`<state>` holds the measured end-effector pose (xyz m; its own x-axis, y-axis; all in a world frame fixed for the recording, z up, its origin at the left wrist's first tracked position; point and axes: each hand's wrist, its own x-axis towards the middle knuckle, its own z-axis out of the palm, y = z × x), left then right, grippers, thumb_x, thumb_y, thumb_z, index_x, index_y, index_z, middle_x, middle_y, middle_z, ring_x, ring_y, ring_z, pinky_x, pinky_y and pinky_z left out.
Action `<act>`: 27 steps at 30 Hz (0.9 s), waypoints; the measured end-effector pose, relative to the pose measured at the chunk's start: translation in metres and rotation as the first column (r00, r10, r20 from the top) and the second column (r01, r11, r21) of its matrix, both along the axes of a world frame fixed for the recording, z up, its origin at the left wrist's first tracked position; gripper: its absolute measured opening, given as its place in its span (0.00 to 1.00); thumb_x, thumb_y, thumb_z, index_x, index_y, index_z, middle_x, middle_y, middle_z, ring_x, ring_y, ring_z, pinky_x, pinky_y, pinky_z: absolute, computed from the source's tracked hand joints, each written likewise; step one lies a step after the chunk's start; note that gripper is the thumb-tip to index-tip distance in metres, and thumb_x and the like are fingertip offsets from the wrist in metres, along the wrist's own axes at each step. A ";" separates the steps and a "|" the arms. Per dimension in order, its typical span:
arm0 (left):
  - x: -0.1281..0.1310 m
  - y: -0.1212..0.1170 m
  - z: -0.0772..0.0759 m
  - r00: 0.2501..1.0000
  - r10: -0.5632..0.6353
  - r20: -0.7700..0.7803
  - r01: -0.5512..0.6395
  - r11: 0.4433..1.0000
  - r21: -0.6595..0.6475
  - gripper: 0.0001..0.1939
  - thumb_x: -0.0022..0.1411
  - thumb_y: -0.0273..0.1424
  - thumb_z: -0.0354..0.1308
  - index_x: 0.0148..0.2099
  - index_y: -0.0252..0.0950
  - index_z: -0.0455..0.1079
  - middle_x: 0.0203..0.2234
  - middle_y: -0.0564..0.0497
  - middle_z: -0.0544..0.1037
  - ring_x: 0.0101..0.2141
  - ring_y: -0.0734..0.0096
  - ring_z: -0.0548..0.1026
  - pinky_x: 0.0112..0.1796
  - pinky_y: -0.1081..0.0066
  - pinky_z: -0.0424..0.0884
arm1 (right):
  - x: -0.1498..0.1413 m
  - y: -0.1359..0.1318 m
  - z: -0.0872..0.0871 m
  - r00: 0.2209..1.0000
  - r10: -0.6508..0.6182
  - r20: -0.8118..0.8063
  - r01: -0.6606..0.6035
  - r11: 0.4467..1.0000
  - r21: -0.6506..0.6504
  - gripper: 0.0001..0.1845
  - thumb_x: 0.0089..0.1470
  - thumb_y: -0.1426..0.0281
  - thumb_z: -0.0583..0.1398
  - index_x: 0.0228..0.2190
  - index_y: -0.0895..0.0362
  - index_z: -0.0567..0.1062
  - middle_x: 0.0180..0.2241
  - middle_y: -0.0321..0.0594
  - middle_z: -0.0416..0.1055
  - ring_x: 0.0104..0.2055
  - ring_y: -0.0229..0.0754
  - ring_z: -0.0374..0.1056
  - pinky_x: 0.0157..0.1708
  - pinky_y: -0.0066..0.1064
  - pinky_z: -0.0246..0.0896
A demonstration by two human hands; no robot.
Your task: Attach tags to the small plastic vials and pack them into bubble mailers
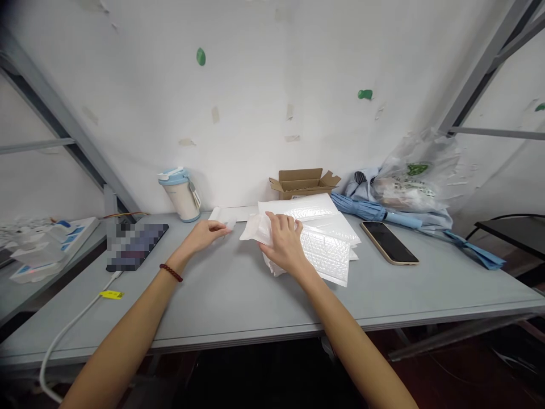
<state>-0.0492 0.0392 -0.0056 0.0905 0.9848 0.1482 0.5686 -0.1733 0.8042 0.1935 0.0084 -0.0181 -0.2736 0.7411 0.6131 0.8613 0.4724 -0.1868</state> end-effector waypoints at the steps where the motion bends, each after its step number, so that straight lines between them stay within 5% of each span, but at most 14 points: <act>1: 0.003 -0.003 0.004 0.999 -0.033 0.008 0.033 0.999 0.012 0.14 0.50 0.41 0.60 0.28 0.33 0.73 0.24 0.50 0.75 0.27 0.68 0.69 0.28 0.72 0.61 | 0.000 0.000 0.000 1.000 0.000 0.000 0.000 1.000 -0.003 0.34 0.49 0.60 0.56 0.56 0.55 0.55 0.48 0.49 0.63 0.48 0.54 0.55 0.48 0.46 0.44; 6: 0.014 -0.014 0.017 0.982 -0.191 0.012 0.189 0.979 0.071 0.17 0.53 0.43 0.58 0.37 0.34 0.74 0.30 0.48 0.78 0.31 0.67 0.71 0.32 0.71 0.65 | 0.001 0.001 -0.001 1.000 -0.003 0.008 0.003 1.000 -0.012 0.33 0.48 0.62 0.56 0.55 0.56 0.56 0.48 0.49 0.62 0.49 0.53 0.55 0.48 0.46 0.44; 12: 0.000 -0.013 0.022 0.992 -0.124 0.024 0.121 0.989 0.089 0.20 0.50 0.47 0.60 0.36 0.36 0.77 0.32 0.48 0.78 0.31 0.67 0.71 0.32 0.70 0.66 | 0.000 -0.001 0.002 1.000 -0.019 0.024 0.019 1.000 -0.022 0.32 0.48 0.63 0.56 0.55 0.57 0.57 0.47 0.49 0.62 0.48 0.53 0.55 0.49 0.45 0.45; 22: 0.021 -0.015 0.010 0.928 -0.368 0.058 0.369 0.929 -0.019 0.17 0.54 0.42 0.59 0.39 0.36 0.78 0.32 0.49 0.79 0.32 0.67 0.71 0.33 0.70 0.67 | 0.002 -0.004 0.006 0.992 0.114 0.059 -0.107 0.988 -0.111 0.29 0.48 0.66 0.57 0.53 0.57 0.60 0.46 0.48 0.62 0.47 0.51 0.56 0.46 0.41 0.48; 27: 0.017 -0.019 0.019 0.946 -0.322 -0.028 0.323 0.946 0.040 0.17 0.55 0.42 0.58 0.40 0.37 0.77 0.35 0.49 0.79 0.32 0.68 0.71 0.32 0.71 0.66 | 0.002 -0.004 0.007 0.990 0.127 0.064 -0.120 0.988 -0.097 0.29 0.48 0.67 0.57 0.53 0.56 0.59 0.46 0.47 0.63 0.47 0.51 0.56 0.46 0.41 0.47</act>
